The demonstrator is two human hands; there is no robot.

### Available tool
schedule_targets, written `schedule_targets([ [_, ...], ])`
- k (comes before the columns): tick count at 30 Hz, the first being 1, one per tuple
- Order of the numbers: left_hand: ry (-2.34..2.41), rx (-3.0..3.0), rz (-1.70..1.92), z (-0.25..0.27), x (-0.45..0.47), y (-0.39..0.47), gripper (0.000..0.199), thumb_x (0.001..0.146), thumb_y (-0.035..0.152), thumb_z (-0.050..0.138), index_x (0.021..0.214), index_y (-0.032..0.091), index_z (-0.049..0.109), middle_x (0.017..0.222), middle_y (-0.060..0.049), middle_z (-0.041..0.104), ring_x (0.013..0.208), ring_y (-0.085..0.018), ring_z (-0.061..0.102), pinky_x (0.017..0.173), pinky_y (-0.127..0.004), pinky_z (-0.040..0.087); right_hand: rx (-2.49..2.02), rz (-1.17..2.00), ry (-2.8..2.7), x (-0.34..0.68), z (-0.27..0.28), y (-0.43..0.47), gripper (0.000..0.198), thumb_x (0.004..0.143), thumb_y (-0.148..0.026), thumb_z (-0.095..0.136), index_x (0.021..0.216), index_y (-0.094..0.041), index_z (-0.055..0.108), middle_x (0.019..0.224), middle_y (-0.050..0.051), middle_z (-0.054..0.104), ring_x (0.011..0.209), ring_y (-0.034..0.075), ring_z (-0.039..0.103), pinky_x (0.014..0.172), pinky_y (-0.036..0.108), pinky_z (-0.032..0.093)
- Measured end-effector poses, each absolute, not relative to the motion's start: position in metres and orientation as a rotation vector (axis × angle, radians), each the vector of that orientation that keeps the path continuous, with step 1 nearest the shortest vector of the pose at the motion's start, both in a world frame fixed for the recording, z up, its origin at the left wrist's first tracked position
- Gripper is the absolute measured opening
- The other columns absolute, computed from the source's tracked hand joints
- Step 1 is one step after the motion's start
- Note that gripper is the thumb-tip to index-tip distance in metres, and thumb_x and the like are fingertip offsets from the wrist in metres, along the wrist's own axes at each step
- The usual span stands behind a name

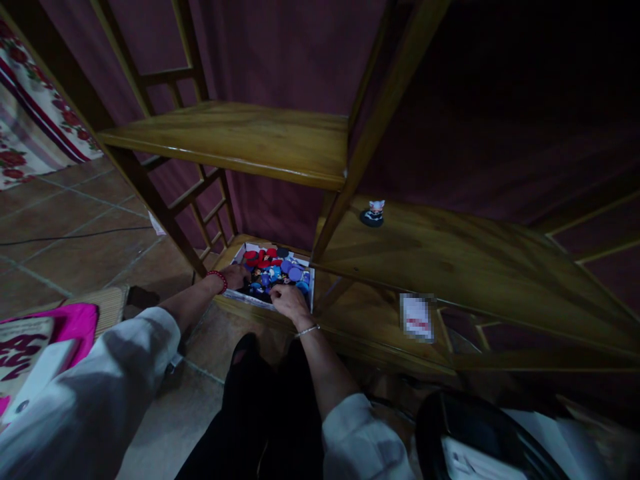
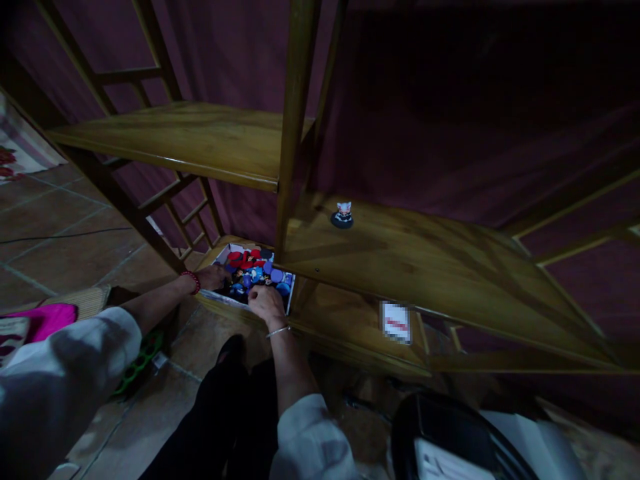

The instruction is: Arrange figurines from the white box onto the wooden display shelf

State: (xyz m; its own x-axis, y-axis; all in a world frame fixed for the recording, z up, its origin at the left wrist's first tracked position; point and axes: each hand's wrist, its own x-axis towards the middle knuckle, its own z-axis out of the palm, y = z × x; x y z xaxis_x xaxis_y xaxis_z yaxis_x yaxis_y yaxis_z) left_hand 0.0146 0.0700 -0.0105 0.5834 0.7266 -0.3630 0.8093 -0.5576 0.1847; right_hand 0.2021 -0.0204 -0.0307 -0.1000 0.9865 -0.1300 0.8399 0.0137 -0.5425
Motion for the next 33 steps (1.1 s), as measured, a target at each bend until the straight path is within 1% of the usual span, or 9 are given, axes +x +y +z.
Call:
schedule_targets([
  [3,1.234,2.479,-0.372,-0.006,0.020,0.066,0.031,0.066,0.015,0.052,0.093,0.022,0.066,0.091,-0.003,0.067,0.088,-0.017,0.059,0.081,-0.024,0.042,-1.889,0.726,-2.003,0.203,-0.032,-0.020,0.023,0.072,-0.022,0.046,0.081,-0.027,0.068,0.083,-0.001,0.069,0.078,0.014,0.060,0.066,0.020,0.038],
  [8,1.287,2.426,-0.370,-0.014,0.026,0.059,0.031,0.074,0.020,0.046,0.098,0.023,0.065,0.099,-0.004,0.066,0.091,-0.017,0.058,0.080,-0.025,0.042,-1.906,0.728,-1.997,0.204,-0.034,-0.018,0.023,0.071,-0.019,0.046,0.077,-0.026,0.067,0.081,0.000,0.069,0.077,0.014,0.059,0.064,0.021,0.036],
  [13,1.310,2.345,-0.381,-0.026,0.027,0.057,0.029,0.071,0.023,0.051,0.097,0.020,0.065,0.097,-0.004,0.066,0.090,-0.017,0.058,0.078,-0.022,0.042,-1.935,0.754,-1.977,0.203,-0.033,-0.017,0.023,0.071,-0.018,0.046,0.077,-0.025,0.067,0.082,0.001,0.069,0.077,0.013,0.059,0.063,0.020,0.036],
  [18,1.281,2.278,-0.366,-0.027,0.028,0.056,0.022,0.070,0.020,0.053,0.085,0.017,0.067,0.092,-0.004,0.067,0.086,-0.016,0.059,0.076,-0.019,0.043,-1.965,0.730,-1.977,0.201,-0.027,-0.021,0.024,0.072,-0.019,0.045,0.079,-0.026,0.067,0.077,0.000,0.068,0.072,0.013,0.058,0.061,0.021,0.035],
  [23,1.328,2.210,-0.242,-0.018,0.027,0.051,0.026,0.072,0.015,0.048,0.092,0.018,0.065,0.092,-0.002,0.067,0.087,-0.013,0.059,0.076,-0.018,0.043,-2.033,0.740,-1.927,0.200,-0.021,-0.024,0.021,0.073,-0.021,0.048,0.081,-0.026,0.066,0.078,-0.001,0.068,0.075,0.013,0.059,0.060,0.019,0.036],
  [26,1.344,2.160,-0.169,-0.013,0.027,0.050,0.026,0.073,0.015,0.047,0.094,0.020,0.064,0.092,-0.001,0.066,0.087,-0.013,0.059,0.075,-0.018,0.043,-2.037,0.774,-1.899,0.199,-0.022,-0.023,0.023,0.075,-0.021,0.046,0.085,-0.028,0.066,0.082,-0.002,0.068,0.079,0.013,0.060,0.063,0.019,0.038],
  [29,1.348,2.098,-0.117,-0.012,0.027,0.050,0.024,0.074,0.018,0.048,0.092,0.021,0.063,0.087,0.001,0.066,0.083,-0.012,0.060,0.072,-0.018,0.043,-2.038,0.784,-1.885,0.199,-0.025,-0.021,0.024,0.077,-0.022,0.046,0.088,-0.029,0.066,0.084,-0.002,0.068,0.080,0.013,0.060,0.064,0.019,0.039],
  [33,1.377,1.982,-0.043,-0.020,0.027,0.052,0.023,0.077,0.019,0.046,0.095,0.019,0.061,0.085,0.001,0.066,0.071,-0.010,0.061,0.064,-0.017,0.045,-2.057,0.778,-1.864,0.199,-0.028,-0.020,0.024,0.078,-0.023,0.045,0.089,-0.028,0.066,0.085,-0.001,0.068,0.081,0.013,0.060,0.067,0.019,0.039],
])
